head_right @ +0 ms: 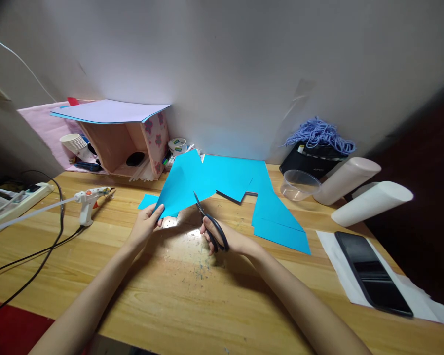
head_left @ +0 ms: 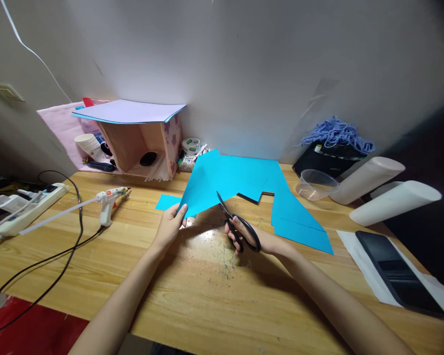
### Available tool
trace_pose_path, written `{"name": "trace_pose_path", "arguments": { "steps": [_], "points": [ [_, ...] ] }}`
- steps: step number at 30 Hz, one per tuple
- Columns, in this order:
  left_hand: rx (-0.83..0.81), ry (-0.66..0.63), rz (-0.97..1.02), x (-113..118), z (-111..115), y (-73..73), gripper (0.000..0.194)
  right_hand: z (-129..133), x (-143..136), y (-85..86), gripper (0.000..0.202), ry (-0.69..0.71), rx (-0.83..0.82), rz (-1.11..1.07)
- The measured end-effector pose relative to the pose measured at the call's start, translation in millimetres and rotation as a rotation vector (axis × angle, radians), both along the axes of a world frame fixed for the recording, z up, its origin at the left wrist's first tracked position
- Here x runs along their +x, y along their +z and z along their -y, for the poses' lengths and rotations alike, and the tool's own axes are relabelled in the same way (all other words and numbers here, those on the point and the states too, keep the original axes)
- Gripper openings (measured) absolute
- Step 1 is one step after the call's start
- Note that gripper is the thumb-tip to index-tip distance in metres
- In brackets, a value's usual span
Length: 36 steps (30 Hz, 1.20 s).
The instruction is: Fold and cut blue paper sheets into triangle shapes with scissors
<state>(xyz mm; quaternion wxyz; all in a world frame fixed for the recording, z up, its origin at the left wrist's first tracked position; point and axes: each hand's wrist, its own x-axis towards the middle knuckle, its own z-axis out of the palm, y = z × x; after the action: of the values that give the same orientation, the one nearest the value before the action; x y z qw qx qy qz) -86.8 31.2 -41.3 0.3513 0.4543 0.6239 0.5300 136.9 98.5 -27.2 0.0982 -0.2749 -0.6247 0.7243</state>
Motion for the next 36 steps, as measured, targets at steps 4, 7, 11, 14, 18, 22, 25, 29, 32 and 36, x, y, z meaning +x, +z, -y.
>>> {"name": "trace_pose_path", "arguments": {
  "steps": [4,7,11,14,18,22,25,29,32,36],
  "points": [
    [0.008,-0.006,0.002,-0.2,0.0,0.6,0.039,-0.5,0.7,-1.4,0.059,0.009,-0.006,0.003],
    [-0.003,-0.007,-0.002,0.0,0.0,1.2,0.04,-0.5,1.5,-1.8,0.059,0.017,-0.012,0.005],
    [-0.02,-0.011,0.002,0.3,-0.1,0.9,0.04,0.1,1.9,-0.5,0.057,0.019,0.003,0.013],
    [-0.021,-0.007,0.005,0.7,-0.2,1.1,0.04,0.6,1.9,0.3,0.056,0.017,0.004,0.012],
    [-0.025,-0.01,-0.004,1.2,-0.3,2.7,0.041,0.3,1.7,-0.4,0.057,0.017,-0.007,-0.007],
    [-0.021,-0.01,-0.003,1.3,-0.3,3.0,0.04,-0.5,1.7,-1.9,0.057,0.015,-0.002,-0.006],
    [-0.014,-0.018,0.007,1.5,-0.1,2.1,0.039,-0.5,1.8,-2.3,0.057,0.016,-0.007,-0.01],
    [-0.009,-0.011,0.033,2.4,0.3,2.0,0.039,-0.2,2.0,-2.4,0.057,0.014,0.009,-0.008],
    [-0.01,-0.011,0.032,2.4,0.1,2.3,0.039,-0.5,1.9,-3.8,0.056,0.016,0.036,-0.011],
    [-0.001,-0.015,0.026,0.9,-0.5,1.1,0.038,-0.7,1.1,-6.0,0.055,0.026,0.018,-0.021]
  ]
}}
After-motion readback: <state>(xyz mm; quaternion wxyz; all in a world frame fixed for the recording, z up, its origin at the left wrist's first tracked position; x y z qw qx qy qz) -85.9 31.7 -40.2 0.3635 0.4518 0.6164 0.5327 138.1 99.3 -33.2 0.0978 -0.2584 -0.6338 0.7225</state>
